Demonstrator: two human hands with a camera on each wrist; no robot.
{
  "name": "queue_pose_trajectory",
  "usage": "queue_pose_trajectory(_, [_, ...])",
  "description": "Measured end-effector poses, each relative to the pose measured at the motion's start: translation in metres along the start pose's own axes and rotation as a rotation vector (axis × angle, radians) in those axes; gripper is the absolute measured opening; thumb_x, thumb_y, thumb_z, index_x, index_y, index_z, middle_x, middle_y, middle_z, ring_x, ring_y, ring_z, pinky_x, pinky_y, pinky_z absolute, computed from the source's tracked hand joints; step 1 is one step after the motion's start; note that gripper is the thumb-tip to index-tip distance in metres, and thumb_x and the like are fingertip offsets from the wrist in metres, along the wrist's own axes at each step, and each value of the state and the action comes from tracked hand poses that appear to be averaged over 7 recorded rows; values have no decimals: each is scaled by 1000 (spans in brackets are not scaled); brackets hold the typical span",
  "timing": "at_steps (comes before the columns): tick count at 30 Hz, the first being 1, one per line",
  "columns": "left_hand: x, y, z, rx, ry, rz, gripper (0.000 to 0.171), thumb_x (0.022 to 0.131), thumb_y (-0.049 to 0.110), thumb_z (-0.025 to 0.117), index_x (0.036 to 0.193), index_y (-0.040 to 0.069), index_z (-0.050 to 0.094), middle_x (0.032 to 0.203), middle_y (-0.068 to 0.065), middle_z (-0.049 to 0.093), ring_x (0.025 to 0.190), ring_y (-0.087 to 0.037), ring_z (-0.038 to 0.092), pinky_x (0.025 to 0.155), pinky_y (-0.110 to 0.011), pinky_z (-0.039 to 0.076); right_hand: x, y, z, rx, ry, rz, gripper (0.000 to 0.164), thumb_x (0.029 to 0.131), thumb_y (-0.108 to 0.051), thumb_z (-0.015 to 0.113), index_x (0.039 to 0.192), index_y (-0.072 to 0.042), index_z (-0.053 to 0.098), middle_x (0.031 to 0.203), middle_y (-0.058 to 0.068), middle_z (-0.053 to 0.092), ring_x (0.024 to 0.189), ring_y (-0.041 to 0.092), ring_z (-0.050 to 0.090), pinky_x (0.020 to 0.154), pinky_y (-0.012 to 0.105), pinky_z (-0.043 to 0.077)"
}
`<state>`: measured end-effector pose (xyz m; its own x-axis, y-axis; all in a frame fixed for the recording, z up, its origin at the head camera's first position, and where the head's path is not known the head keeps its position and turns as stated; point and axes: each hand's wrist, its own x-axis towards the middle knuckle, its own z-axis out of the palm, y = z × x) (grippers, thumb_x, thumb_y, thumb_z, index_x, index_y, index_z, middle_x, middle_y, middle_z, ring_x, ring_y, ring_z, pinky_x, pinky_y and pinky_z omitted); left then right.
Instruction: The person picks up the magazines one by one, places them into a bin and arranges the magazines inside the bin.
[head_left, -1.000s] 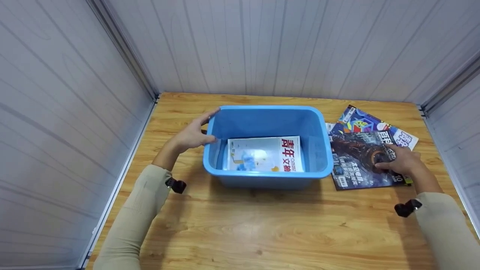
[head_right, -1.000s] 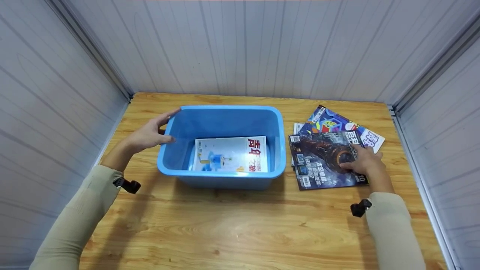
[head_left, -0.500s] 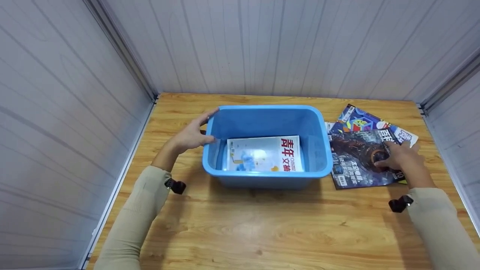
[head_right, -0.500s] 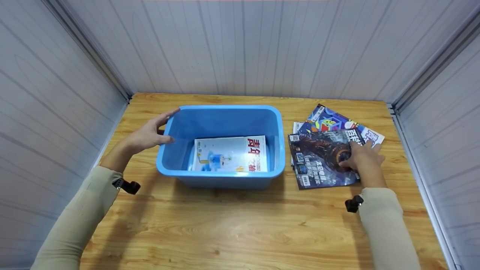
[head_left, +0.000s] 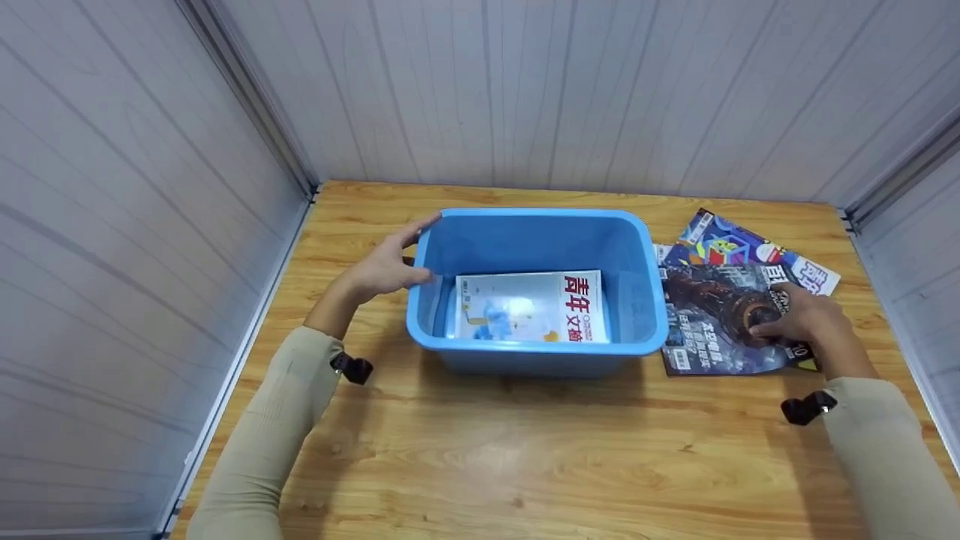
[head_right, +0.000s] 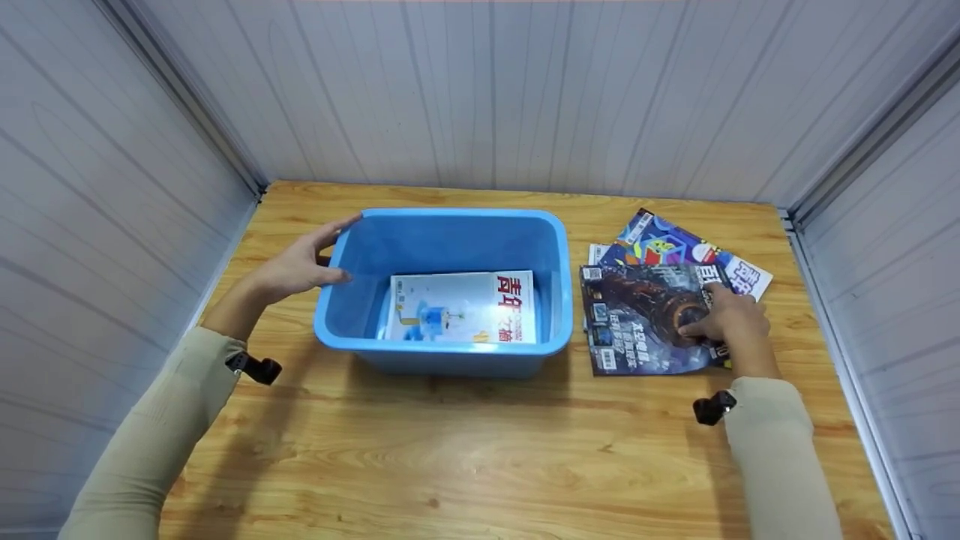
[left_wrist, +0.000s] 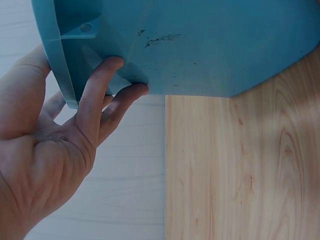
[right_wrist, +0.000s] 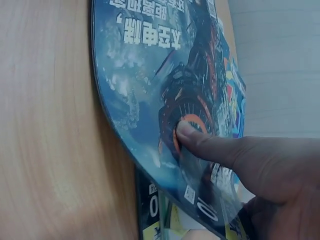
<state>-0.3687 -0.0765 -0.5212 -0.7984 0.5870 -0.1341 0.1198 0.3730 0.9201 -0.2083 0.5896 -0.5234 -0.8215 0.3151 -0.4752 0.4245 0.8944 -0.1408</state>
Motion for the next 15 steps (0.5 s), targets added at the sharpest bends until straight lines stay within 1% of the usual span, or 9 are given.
queue_pose_trajectory(2, [0, -1, -1, -6, 2, -2, 100, 97, 2, 72, 181, 29, 25, 190, -10, 22, 175, -46, 25, 129, -73, 45, -1, -1, -2, 17, 5, -6, 122, 93, -55, 86, 171, 7, 17, 162, 55, 26, 146, 80, 29, 123, 87, 33])
queue_pose_trajectory(4, [-1, -2, -1, -7, 3, -6, 100, 97, 2, 72, 181, 30, 24, 190, -9, 22, 175, -47, 25, 128, -74, 46, 0, -1, -2, 37, 4, -6, 123, 93, -56, 87, 172, 7, 16, 163, 54, 26, 146, 79, 30, 123, 87, 33])
queue_pose_trajectory(6, [0, -1, -1, -7, 1, -10, 100, 98, 3, 72, 181, 31, 24, 190, -10, 21, 174, -47, 26, 125, -74, 49, 0, 1, -3, 63, -6, -24, 125, 92, -56, 87, 172, 8, 15, 163, 55, 25, 146, 79, 30, 123, 87, 32])
queue_pose_trajectory(9, [0, 0, 0, -2, -1, -16, 100, 98, 5, 72, 181, 33, 24, 191, -10, 21, 175, -47, 25, 124, -73, 50, 2, 8, -2, 126, -43, -55, 126, 94, -54, 86, 172, 9, 10, 164, 55, 22, 149, 78, 28, 126, 86, 30])
queue_pose_trajectory(10, [0, 0, 0, -1, 0, -16, 100, 98, 5, 72, 181, 33, 24, 191, -10, 21, 175, -47, 25, 124, -73, 50, 3, 10, -1, 155, -54, -65, 124, 95, -51, 86, 172, 9, 9, 164, 55, 21, 149, 78, 28, 127, 86, 29])
queue_pose_trajectory(12, [0, 0, 0, 1, 1, -15, 99, 98, 5, 72, 181, 33, 25, 191, -9, 21, 175, -47, 25, 123, -73, 51, 4, 16, 0, 215, -63, -89, 114, 99, -40, 82, 172, 10, 9, 164, 56, 21, 149, 76, 29, 128, 85, 28])
queue_pose_trajectory(14, [0, -1, 1, -4, -1, -7, 100, 98, 5, 71, 181, 32, 24, 190, -10, 21, 174, -47, 26, 124, -73, 50, 4, 20, 0, 273, -57, -120, 103, 101, -25, 77, 172, 12, 11, 165, 56, 20, 149, 74, 32, 128, 83, 31])
queue_pose_trajectory(15, [0, -1, 1, -6, 1, -7, 100, 97, 4, 71, 181, 32, 24, 190, -10, 22, 174, -46, 26, 124, -73, 50, 4, 23, 0, 293, -51, -136, 99, 101, -19, 75, 171, 13, 13, 165, 57, 20, 147, 72, 34, 127, 81, 34])
